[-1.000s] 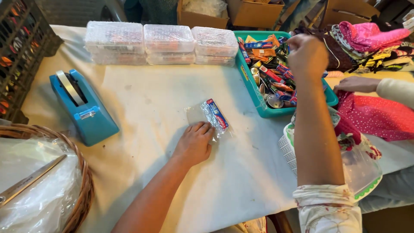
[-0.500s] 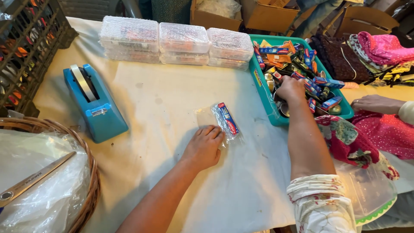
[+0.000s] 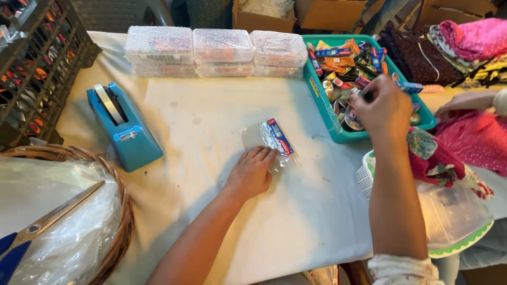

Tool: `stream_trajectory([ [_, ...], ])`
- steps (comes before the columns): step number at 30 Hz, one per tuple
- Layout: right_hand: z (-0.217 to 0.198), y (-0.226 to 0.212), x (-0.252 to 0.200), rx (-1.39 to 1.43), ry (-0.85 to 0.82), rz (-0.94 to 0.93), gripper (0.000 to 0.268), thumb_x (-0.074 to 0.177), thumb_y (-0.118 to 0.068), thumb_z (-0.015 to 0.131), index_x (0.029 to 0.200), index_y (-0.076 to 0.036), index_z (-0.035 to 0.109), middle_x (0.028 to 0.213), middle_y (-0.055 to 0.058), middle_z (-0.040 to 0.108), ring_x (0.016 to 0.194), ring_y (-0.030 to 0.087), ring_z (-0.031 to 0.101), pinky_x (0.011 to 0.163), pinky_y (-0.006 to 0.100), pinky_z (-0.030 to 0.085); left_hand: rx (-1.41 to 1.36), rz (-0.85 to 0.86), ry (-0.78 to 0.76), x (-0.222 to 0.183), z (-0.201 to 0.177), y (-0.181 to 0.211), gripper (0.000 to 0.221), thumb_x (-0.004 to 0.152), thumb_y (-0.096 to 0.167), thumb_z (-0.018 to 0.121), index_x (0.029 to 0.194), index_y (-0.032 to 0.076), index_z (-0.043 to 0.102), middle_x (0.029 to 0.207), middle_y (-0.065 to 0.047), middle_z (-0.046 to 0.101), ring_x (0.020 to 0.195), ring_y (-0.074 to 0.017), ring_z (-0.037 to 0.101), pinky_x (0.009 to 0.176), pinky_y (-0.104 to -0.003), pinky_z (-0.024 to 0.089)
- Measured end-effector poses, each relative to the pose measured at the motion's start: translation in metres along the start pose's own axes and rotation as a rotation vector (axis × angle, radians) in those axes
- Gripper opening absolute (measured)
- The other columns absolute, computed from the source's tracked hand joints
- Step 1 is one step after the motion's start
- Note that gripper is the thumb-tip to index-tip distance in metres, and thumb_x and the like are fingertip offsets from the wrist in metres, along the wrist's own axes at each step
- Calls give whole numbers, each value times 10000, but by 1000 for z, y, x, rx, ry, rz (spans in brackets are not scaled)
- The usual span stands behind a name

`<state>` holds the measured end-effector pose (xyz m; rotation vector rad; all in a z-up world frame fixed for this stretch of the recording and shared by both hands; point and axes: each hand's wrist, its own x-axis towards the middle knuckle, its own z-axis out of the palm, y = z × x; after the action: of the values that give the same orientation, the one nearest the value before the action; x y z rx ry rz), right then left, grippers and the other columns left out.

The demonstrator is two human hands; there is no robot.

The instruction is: Wrapping containers in bubble wrap and packing small items into plastic sleeves.

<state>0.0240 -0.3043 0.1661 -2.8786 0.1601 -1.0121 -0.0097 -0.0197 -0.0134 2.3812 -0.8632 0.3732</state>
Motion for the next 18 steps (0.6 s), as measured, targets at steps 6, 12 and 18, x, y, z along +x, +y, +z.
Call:
stream_trajectory([
  [6,-18,-33,-114,485,-211,26,292,776,-225,874,877,-74,646,706,34,690,604,132,649,566,301,526,-17,9,24,0,-2,-3,648,828,102,602,1462,20,494,1356,-161,625,1310,-316,531,1053,-464,424],
  [12,-1,-42,-158,593,-251,-120,265,726,-208,870,801,-75,654,673,32,659,546,135,610,510,293,515,-45,23,65,0,-4,-1,547,909,114,585,1445,31,514,1329,-149,657,1281,-307,569,1037,-456,448],
  [18,21,-63,-156,453,-135,-369,395,756,-323,876,697,-100,556,615,36,595,562,235,617,510,382,483,-70,61,94,2,-5,1,528,917,101,592,1434,18,528,1345,-152,654,1282,-313,577,1062,-442,449],
])
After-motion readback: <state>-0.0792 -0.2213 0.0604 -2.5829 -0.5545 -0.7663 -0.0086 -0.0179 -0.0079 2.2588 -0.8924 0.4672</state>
